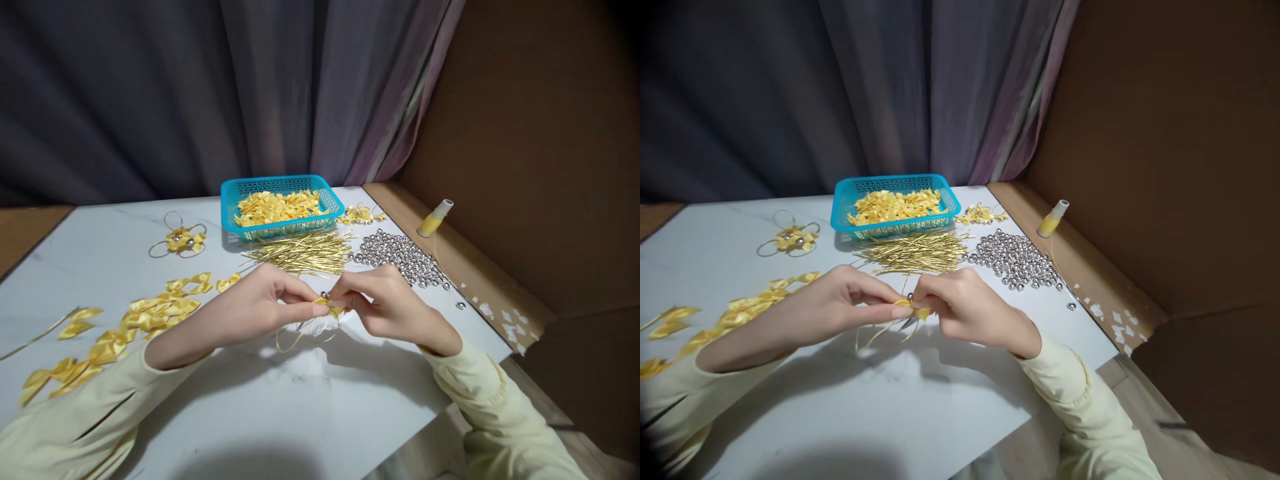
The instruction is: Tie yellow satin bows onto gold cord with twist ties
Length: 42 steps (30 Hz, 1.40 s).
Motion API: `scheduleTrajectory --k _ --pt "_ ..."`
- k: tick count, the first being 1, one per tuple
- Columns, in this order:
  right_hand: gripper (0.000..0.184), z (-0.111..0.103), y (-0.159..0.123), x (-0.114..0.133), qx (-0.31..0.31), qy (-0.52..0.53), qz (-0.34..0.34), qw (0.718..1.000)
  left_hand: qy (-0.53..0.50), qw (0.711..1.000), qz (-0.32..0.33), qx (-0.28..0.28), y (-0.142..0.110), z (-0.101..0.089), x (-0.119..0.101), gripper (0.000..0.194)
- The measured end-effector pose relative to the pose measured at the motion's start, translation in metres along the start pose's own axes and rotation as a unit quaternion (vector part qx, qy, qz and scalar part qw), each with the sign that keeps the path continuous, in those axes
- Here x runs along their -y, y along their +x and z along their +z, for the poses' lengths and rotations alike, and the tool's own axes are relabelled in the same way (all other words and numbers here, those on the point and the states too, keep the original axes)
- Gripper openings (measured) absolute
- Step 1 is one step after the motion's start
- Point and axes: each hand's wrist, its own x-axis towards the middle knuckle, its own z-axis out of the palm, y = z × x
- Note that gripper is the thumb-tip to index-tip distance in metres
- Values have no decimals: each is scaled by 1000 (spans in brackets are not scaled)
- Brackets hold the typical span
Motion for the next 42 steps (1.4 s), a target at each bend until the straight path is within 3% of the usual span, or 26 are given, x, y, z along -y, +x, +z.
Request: scheduleTrajectory --k 15,25,37,42 --pt "26 3 3 -3 -32 -12 -6 999 -36 997 -57 37 3 3 1 25" --pt "23 0 2 -1 -31 5 3 999 -43 999 -32 -8 7 5 -3 29" --pt "22 0 0 -1 58 -41 32 997 -23 997 -70 -12 7 8 -2 29" --pt "21 4 0 -2 -14 -34 7 999 -27 997 -58 -42 7 10 -7 28"
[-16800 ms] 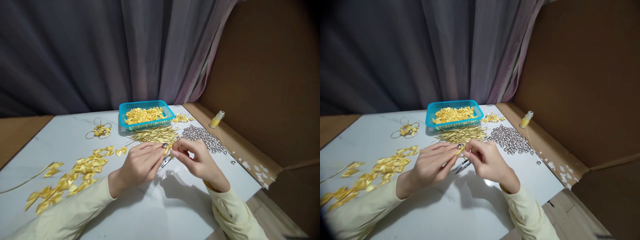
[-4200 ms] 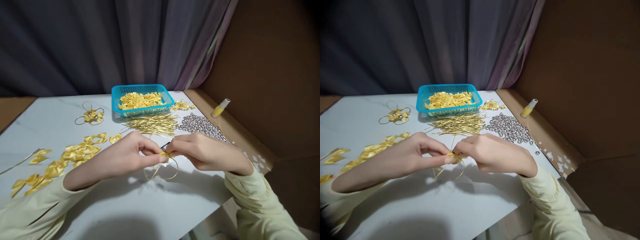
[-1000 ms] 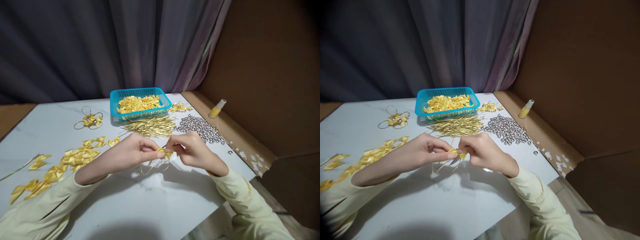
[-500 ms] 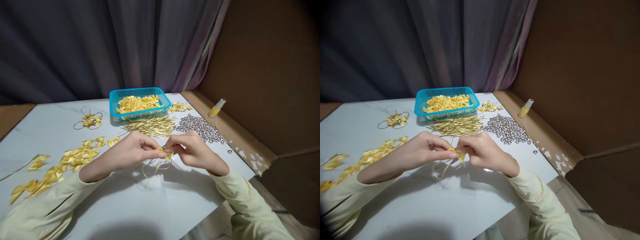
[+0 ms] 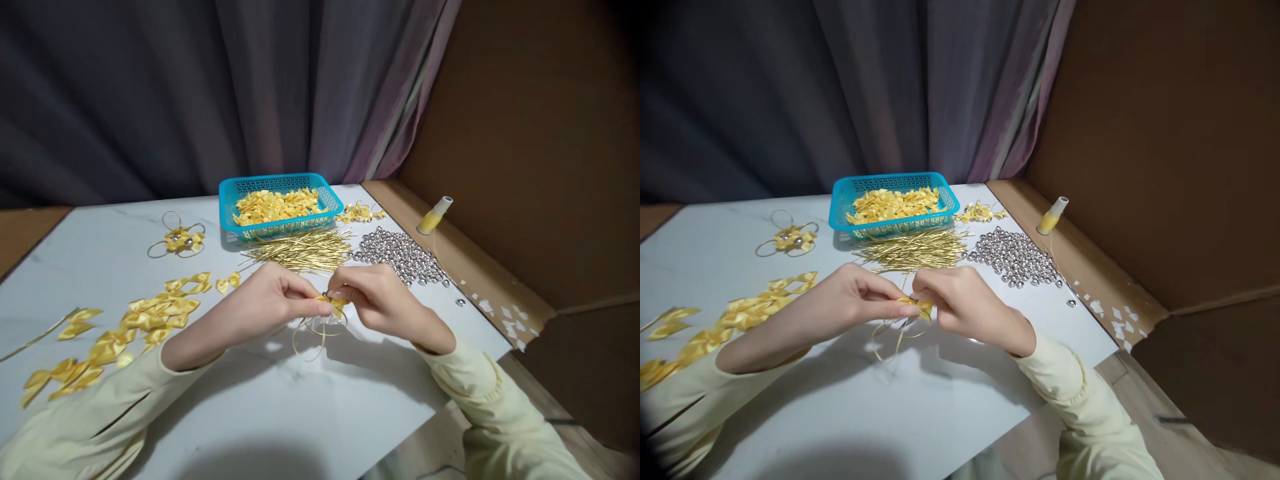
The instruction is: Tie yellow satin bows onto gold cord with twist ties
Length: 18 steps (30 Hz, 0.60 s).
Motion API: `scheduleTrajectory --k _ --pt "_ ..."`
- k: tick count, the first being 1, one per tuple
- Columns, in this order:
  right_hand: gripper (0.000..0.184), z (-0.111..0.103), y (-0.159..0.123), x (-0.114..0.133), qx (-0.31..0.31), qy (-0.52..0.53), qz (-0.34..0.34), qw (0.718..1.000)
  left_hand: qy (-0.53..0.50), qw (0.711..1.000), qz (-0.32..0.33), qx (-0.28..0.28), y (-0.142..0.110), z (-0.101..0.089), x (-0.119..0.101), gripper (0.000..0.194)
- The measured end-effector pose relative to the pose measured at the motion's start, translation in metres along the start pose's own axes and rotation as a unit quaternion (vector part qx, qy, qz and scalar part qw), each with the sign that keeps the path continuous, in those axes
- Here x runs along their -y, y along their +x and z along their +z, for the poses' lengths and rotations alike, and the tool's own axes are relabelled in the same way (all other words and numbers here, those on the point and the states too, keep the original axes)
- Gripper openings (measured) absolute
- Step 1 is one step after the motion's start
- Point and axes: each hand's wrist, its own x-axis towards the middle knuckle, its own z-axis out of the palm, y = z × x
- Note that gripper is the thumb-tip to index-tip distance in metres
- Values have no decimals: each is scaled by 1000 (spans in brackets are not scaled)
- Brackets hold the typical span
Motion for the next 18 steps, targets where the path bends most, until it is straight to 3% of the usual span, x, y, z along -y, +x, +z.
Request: scheduleTrajectory --k 6,10,12,14,18 --pt "25 -11 -1 -14 -73 49 64 994 4 999 -34 -11 -4 2 1 25" --pt "11 -16 2 -22 -71 235 142 959 3 999 -37 -21 -8 4 3 25" --pt "13 -14 5 -24 -54 379 165 909 0 999 -33 -19 -8 5 3 26" --pt "16 -9 7 -25 -26 509 178 842 -1 999 -28 -18 -7 6 3 27" --pt "14 4 9 -29 37 664 201 720 2 1000 -18 -19 -6 7 3 27"
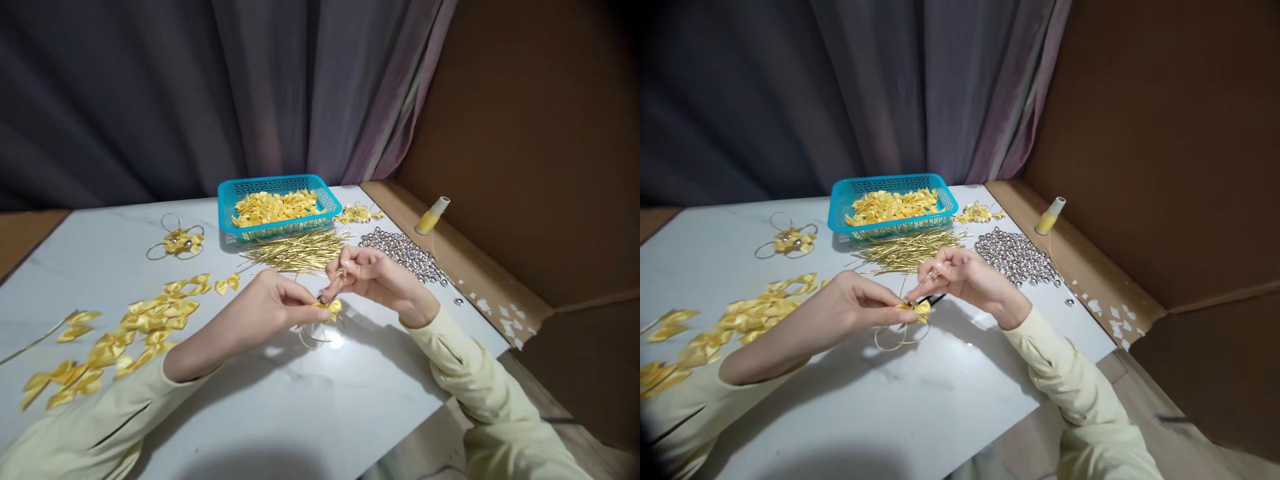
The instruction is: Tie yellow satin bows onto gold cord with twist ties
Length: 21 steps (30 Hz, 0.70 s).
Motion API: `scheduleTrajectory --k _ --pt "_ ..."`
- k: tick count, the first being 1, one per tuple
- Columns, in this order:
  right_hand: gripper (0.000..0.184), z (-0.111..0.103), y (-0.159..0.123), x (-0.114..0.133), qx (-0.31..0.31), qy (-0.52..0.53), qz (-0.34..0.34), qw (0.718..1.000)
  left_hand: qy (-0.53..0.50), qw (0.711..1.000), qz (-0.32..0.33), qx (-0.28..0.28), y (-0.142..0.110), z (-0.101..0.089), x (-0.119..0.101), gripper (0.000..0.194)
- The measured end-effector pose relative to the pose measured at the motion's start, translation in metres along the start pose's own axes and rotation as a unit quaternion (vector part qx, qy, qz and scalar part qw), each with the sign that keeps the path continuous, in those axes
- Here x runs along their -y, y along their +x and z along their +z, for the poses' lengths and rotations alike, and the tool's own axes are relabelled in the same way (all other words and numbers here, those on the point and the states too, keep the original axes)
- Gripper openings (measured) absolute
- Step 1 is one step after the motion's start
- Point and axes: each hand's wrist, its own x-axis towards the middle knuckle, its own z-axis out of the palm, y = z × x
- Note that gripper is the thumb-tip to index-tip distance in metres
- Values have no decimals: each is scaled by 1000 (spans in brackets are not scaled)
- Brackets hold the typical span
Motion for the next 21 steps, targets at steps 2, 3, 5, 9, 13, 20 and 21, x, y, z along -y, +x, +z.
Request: scheduleTrajectory --k 2,3,5,9,13,20,21 --pt "13 -2 2 -5 11 48 13 999 -3 1000 1 4 0 1 0 27" --pt "12 -2 3 -7 14 62 13 998 -5 1000 2 7 1 2 1 26" --pt "12 -2 4 -9 21 71 13 997 -11 1000 2 12 2 5 2 25" --pt "13 -3 5 -7 32 30 22 999 -13 1000 -3 21 4 8 3 23" --pt "16 -6 2 3 -18 -134 -32 990 -16 999 -15 44 3 9 6 26" --pt "12 -3 -17 27 101 -543 -51 832 -33 997 -27 60 4 10 8 24" --pt "14 -3 -19 29 139 -576 -40 805 -32 997 -26 60 4 10 9 24"
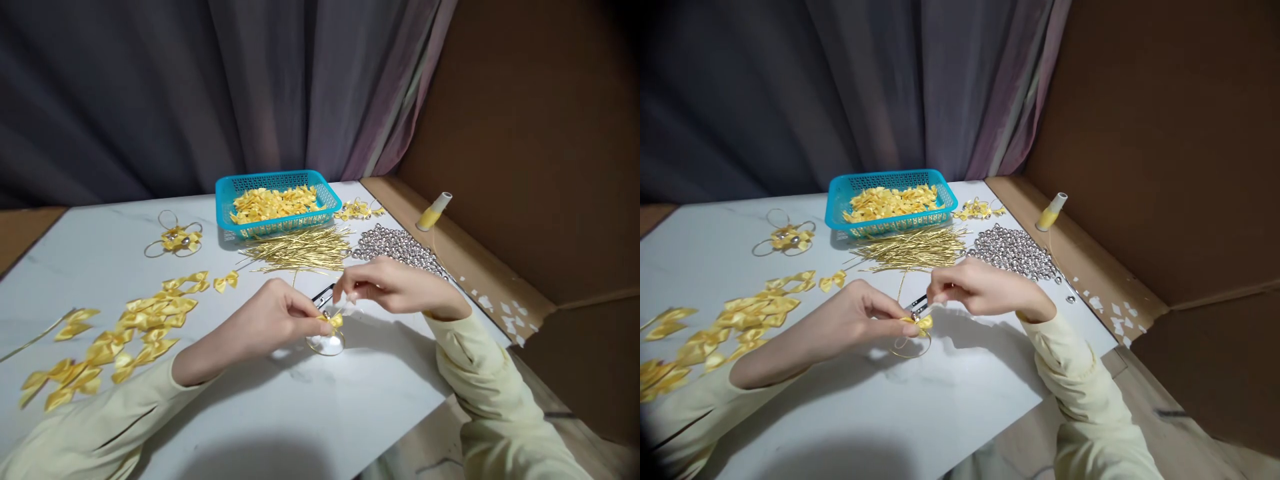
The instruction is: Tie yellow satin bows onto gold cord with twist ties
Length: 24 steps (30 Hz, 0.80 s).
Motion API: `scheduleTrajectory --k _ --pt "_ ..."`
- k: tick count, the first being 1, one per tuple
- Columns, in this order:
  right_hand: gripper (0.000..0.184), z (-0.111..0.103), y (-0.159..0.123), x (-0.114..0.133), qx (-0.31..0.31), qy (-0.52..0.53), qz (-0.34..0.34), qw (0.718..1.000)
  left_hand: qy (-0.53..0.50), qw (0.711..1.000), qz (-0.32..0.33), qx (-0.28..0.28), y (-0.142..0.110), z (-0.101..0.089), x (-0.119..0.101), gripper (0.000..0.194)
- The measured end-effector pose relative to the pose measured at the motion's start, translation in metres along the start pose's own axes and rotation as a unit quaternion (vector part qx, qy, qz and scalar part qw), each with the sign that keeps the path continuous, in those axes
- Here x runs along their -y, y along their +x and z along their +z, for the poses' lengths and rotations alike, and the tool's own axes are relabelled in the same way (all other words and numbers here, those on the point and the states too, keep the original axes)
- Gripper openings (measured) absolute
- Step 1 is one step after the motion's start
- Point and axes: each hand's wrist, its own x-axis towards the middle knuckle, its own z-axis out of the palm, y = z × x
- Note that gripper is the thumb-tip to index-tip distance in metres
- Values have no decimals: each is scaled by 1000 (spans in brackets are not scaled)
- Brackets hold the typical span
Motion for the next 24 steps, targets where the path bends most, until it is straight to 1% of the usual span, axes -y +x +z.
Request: scheduleTrajectory --k 1,2,3,8,11,14,20,24 --pt "16 -1 -2 0 32 -32 -6 999 1 1000 0 0 0 0 0 23" --pt "19 -3 -3 0 49 -60 -8 997 2 1000 0 0 1 0 0 23" --pt "20 -4 -4 -2 50 -85 -5 995 2 1000 -1 2 1 0 0 22" --pt "25 -8 -6 -23 -36 -177 22 983 3 1000 -5 13 -1 0 0 19" --pt "28 -6 -3 -33 -66 -210 27 975 3 1000 -5 13 0 0 1 18" --pt "28 -2 0 -38 -93 -227 20 969 -1 1000 -10 20 1 -1 2 20" --pt "31 4 3 -39 -111 -243 -6 964 -24 998 -29 48 1 -5 -3 20" --pt "31 4 4 -40 -125 -245 -8 961 -35 998 -33 40 0 -4 -4 18"
